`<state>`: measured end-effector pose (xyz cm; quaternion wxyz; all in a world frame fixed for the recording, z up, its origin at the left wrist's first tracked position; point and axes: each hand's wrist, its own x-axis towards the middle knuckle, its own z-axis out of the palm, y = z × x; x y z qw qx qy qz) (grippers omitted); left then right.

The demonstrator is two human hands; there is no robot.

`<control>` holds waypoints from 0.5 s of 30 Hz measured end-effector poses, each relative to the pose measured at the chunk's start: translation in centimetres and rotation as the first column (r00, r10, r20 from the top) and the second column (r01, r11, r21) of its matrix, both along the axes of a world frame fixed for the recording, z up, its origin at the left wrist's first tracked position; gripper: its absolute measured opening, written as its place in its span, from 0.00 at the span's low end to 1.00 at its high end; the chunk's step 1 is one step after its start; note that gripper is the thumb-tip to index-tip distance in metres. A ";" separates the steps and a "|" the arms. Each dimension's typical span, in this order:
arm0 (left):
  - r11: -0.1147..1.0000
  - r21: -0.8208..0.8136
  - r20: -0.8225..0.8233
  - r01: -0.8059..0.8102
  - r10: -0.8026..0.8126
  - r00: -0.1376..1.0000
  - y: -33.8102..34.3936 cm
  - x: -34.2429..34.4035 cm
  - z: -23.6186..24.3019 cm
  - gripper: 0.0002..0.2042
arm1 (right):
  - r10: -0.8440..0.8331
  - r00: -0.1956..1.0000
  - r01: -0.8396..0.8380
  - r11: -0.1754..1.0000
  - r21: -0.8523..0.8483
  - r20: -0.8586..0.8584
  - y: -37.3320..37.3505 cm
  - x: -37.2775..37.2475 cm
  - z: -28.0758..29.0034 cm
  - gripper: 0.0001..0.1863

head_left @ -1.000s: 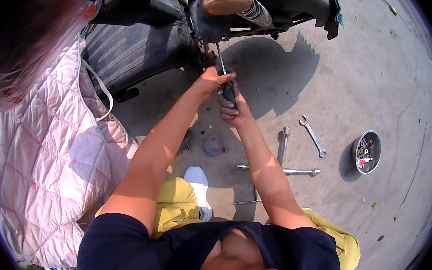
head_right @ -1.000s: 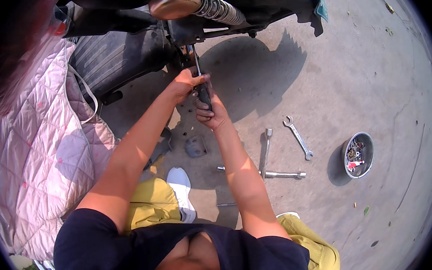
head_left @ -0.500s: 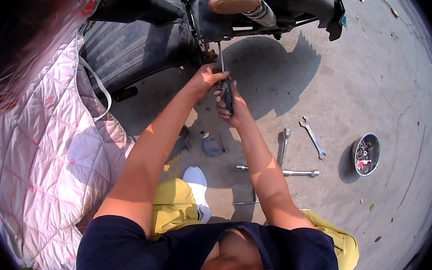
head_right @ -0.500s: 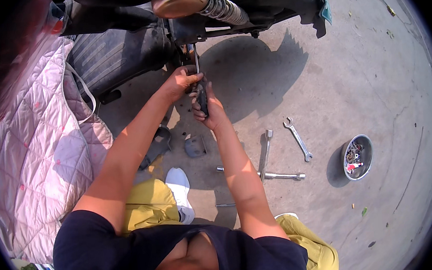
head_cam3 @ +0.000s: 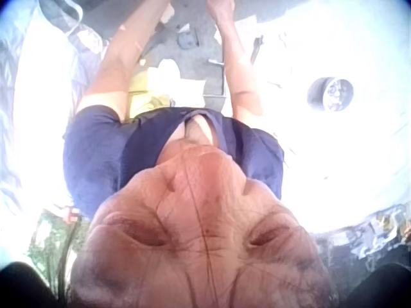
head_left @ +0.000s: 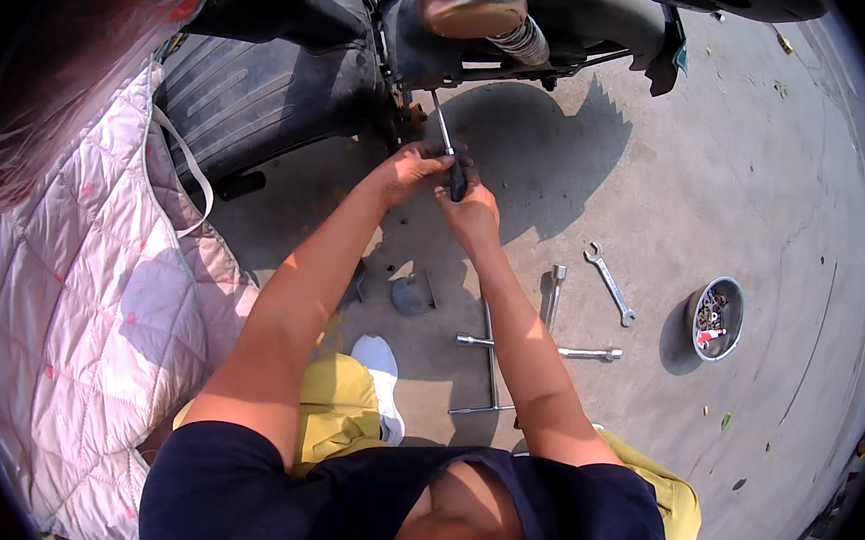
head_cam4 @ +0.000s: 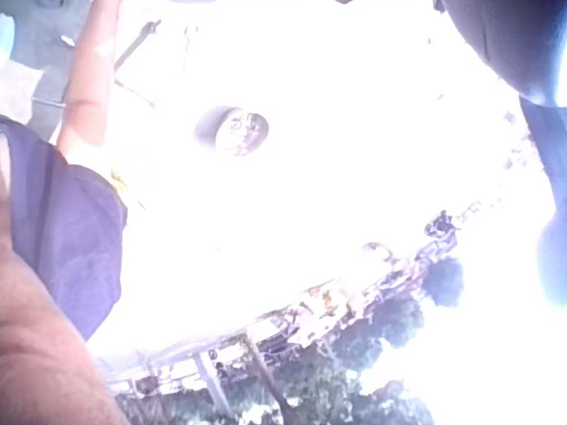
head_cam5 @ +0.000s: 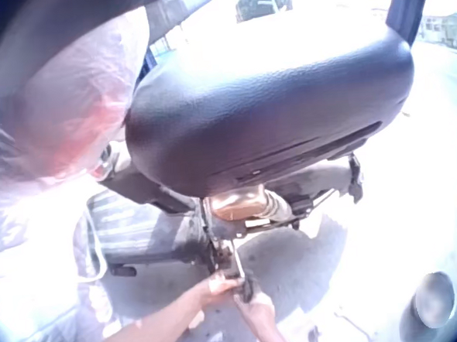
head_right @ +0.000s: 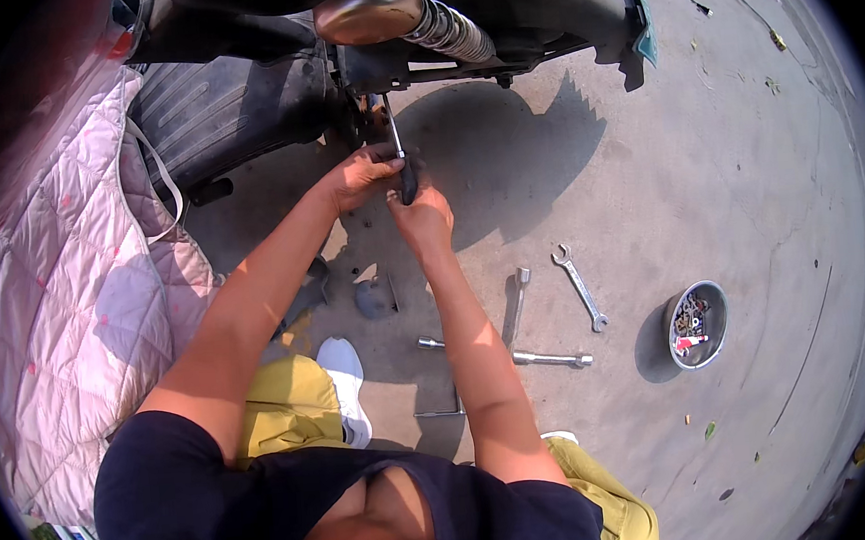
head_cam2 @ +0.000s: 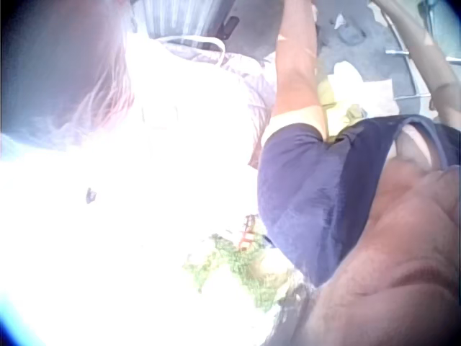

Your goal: The person uses a screwdriver and wrench to loosen and tighten bolts on the rear section of a scooter. They remove a plastic cover, adjust components near the suspension, and reattach the cover.

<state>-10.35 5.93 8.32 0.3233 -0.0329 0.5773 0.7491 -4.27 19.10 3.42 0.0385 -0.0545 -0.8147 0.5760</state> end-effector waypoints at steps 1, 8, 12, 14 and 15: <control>1.000 0.015 0.026 -0.006 0.006 1.000 0.0 0.1 -0.1 0.14 | -0.055 0.976 0.108 0.962 0.253 -0.209 -0.6 0.0 -0.2 0.14; 0.770 -0.617 -0.307 -0.161 -0.047 0.951 0.5 0.8 0.3 0.11 | 0.112 0.984 -0.074 0.964 -0.255 0.140 -1.2 -1.1 0.4 0.12; 0.481 -0.846 -0.349 -0.231 -0.172 0.921 1.4 0.8 1.3 0.14 | 0.278 0.915 -0.055 0.804 -0.592 0.292 -0.5 -1.1 1.0 0.06; 0.496 -0.843 -0.334 -0.209 -0.178 0.926 1.5 0.8 1.8 0.15 | 0.344 0.898 -0.050 0.698 -0.714 0.273 -0.3 -0.9 1.0 0.04; 0.505 -0.838 -0.342 -0.207 -0.189 0.921 1.5 0.8 2.0 0.15 | 0.374 0.893 -0.055 0.643 -0.764 0.251 -0.2 -0.9 0.9 0.03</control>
